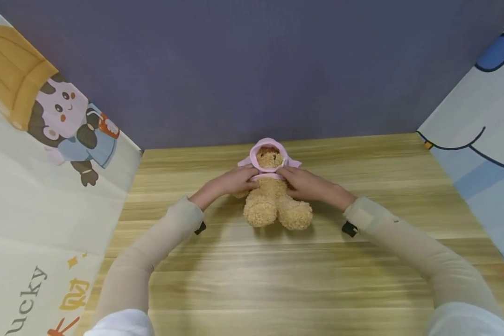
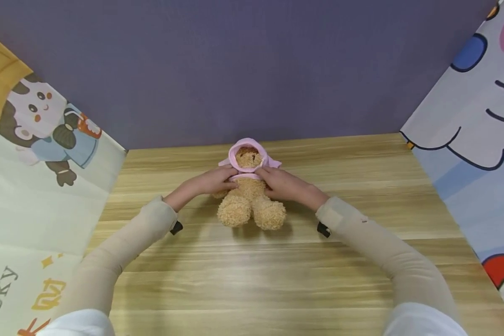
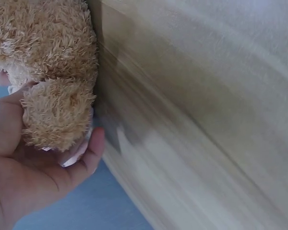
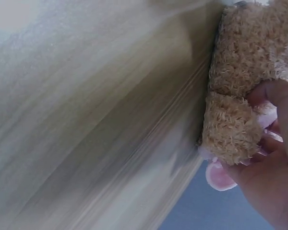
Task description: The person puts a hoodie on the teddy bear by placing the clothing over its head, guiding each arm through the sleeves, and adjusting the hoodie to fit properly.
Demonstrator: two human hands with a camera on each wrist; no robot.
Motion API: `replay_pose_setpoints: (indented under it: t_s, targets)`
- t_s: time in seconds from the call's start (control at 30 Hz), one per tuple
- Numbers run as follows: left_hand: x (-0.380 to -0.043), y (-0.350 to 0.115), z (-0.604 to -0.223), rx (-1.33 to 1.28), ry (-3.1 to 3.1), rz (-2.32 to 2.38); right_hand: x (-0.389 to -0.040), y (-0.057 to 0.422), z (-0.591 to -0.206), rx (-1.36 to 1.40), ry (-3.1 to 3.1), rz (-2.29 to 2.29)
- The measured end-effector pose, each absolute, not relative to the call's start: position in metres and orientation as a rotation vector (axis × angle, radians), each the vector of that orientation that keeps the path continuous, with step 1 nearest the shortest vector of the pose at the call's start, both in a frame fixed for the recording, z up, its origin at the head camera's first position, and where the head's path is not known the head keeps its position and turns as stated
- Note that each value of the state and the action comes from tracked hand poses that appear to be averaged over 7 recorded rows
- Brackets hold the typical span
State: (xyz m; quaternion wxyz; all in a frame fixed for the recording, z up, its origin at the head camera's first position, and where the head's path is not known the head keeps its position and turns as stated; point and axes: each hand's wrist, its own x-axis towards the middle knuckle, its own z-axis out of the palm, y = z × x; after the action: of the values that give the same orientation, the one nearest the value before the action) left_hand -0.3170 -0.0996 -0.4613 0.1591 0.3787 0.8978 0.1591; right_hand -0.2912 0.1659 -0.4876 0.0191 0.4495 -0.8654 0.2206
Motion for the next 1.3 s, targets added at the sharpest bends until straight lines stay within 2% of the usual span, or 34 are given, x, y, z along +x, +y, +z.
replay_pose_setpoints:
  t_s: [0.27, 0.67, 0.87, 1.1, 1.2, 1.3]
  targets:
    - [-0.314, -0.097, -0.462, 0.987, 2.520, 0.242, -0.294, 0.164, -0.484, 1.397, -2.746, 0.724]
    - [-0.311, -0.100, -0.460, 0.778, 2.389, 0.570, -0.305, 0.163, -0.493, 1.349, -2.663, 0.801]
    - [-0.316, -0.097, -0.455, 0.853, 2.446, 0.530, -0.315, 0.164, -0.497, 1.290, -2.568, 0.741]
    - [-0.316, -0.112, -0.444, 0.878, 2.544, 0.510, -0.303, 0.184, -0.486, 1.316, -2.606, 0.829]
    - [-0.307, -0.115, -0.437, 0.935, 2.652, 0.436, -0.298, 0.191, -0.483, 1.205, -2.715, 0.867]
    - [-0.299, -0.106, -0.430, 1.061, 2.727, 0.402, -0.299, 0.195, -0.480, 0.924, -2.863, 0.979]
